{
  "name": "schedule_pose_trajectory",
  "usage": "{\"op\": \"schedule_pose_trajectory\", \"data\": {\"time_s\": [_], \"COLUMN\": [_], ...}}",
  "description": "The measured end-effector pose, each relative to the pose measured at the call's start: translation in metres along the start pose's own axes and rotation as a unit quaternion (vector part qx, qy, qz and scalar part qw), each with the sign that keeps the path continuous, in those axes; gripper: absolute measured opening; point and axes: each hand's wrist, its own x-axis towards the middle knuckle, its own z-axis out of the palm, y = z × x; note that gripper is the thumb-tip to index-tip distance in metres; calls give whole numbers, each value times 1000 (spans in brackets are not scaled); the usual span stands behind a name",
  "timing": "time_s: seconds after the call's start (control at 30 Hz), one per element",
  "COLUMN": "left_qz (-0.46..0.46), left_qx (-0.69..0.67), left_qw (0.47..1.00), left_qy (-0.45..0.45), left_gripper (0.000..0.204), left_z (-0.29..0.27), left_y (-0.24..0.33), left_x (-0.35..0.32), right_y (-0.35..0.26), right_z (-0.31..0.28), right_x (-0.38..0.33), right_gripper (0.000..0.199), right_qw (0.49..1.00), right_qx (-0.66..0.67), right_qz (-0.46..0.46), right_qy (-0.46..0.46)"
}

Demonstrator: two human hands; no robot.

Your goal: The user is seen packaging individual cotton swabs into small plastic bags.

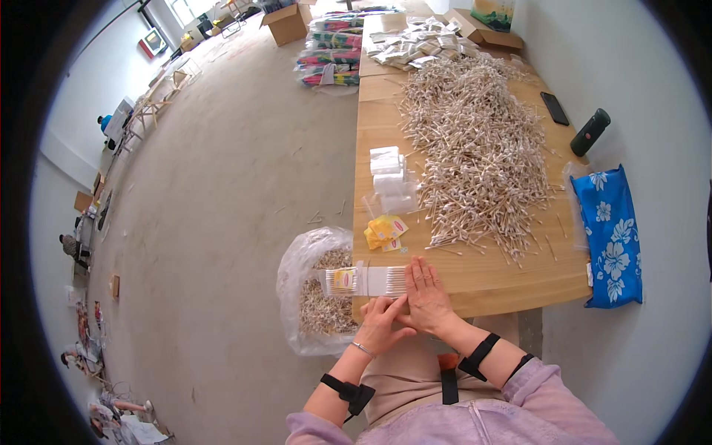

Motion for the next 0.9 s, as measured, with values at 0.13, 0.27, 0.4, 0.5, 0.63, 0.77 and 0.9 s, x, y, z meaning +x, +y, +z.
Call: {"op": "schedule_pose_trajectory", "data": {"time_s": [0.13, 0.27, 0.4, 0.5, 0.63, 0.77, 0.9], "left_qz": [7, 14, 8, 13, 7, 15, 8], "left_qx": [-4, -5, 8, 10, -6, 4, -13], "left_qw": [1000, 1000, 1000, 1000, 1000, 1000, 1000], "left_qy": [7, 21, 22, 24, 30, 20, 20], "left_gripper": [76, 74, 74, 76, 80, 88, 80], "left_z": [2, 3, 5, 6, 4, 5, 3], "left_y": [-5, -4, -5, -4, -2, -6, -2], "left_x": [-2, -2, -3, -3, -3, -3, -1], "right_y": [-1, 0, -3, -2, -2, -2, 0], "right_z": [0, 1, -4, -2, 1, 1, 1], "right_x": [0, 0, 1, -1, -1, 0, -1], "right_gripper": [113, 113, 113, 113, 111, 111, 111], "right_qw": [1000, 1000, 1000, 1000, 1000, 1000, 1000], "right_qx": [12, 5, -8, -13, -2, 1, 5], "right_qz": [0, -7, -7, -4, -10, -1, -4], "right_qy": [-5, 6, -4, -13, 15, -11, 3]}}
